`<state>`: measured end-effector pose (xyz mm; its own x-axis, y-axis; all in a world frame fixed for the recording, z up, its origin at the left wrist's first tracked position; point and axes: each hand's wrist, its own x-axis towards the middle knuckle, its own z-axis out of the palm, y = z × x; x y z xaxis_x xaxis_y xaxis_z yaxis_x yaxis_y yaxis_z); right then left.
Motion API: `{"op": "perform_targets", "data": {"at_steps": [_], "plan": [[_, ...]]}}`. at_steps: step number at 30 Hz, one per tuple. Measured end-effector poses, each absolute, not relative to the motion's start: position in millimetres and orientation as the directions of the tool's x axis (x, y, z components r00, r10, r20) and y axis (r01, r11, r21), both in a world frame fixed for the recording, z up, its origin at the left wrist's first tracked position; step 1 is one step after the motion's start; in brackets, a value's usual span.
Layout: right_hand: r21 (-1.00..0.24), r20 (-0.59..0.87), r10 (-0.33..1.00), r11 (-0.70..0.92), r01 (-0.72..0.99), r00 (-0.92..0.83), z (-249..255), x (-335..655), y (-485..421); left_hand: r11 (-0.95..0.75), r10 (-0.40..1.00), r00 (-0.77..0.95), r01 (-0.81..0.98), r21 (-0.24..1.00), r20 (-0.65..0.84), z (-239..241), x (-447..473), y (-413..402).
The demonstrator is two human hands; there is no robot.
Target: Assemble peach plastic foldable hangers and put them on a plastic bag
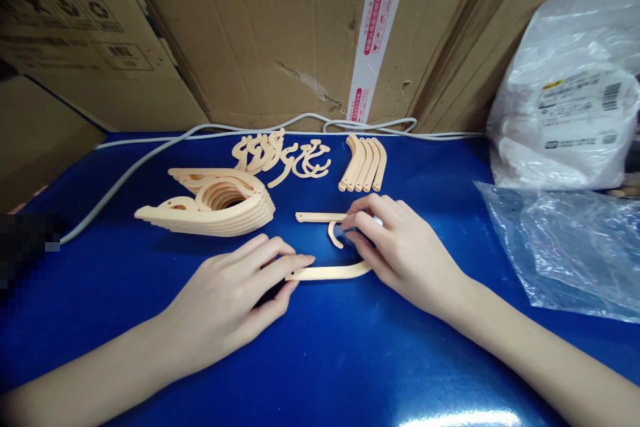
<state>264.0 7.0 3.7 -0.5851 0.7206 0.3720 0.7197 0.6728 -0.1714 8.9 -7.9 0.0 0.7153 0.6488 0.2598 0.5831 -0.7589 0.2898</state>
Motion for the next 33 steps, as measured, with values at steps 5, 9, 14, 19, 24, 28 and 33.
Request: {"op": "perform_targets", "data": {"at_steps": [5, 9, 14, 19, 24, 28, 33], "plan": [[-0.142, 0.368, 0.611, 0.782, 0.606, -0.702, 7.3, 252.1, -7.9, -0.733, 0.675, 0.698, 0.596, 0.328, 0.239, -0.3, 9.3, -6.6], [-0.187, 0.338, 0.591, 0.805, 0.563, -0.732, 3.6, 243.3, -13.9, -0.736, 0.671, 0.707, 0.597, 0.319, 0.225, -0.1, 10.9, -9.3], [-0.171, 0.327, 0.571, 0.819, 0.547, -0.753, 1.2, 241.0, -17.3, -0.702, 0.704, 0.66, 0.59, 0.399, 0.263, 21.9, 11.8, -14.1], [-0.075, 0.288, 0.515, 0.852, 0.518, -0.807, -1.0, 243.8, -20.0, -0.492, 0.87, 0.408, 0.749, 0.443, 0.276, 77.4, -6.0, 19.0], [-0.001, 0.326, 0.492, 0.854, 0.521, -0.807, -2.1, 245.0, -19.5, -0.296, 0.943, 0.229, 0.908, 0.295, 0.243, 108.2, -24.8, 93.3], [0.028, 0.342, 0.5, 0.841, 0.541, -0.796, -1.9, 245.6, -19.9, -0.142, 0.985, 0.147, 0.988, 0.059, -0.087, 95.8, -25.7, 151.9], [0.013, 0.339, 0.516, 0.834, 0.552, -0.786, -3.3, 245.5, -19.3, -0.102, 0.967, 0.071, 0.988, -0.116, -0.246, 74.4, -23.8, 189.8]]}}
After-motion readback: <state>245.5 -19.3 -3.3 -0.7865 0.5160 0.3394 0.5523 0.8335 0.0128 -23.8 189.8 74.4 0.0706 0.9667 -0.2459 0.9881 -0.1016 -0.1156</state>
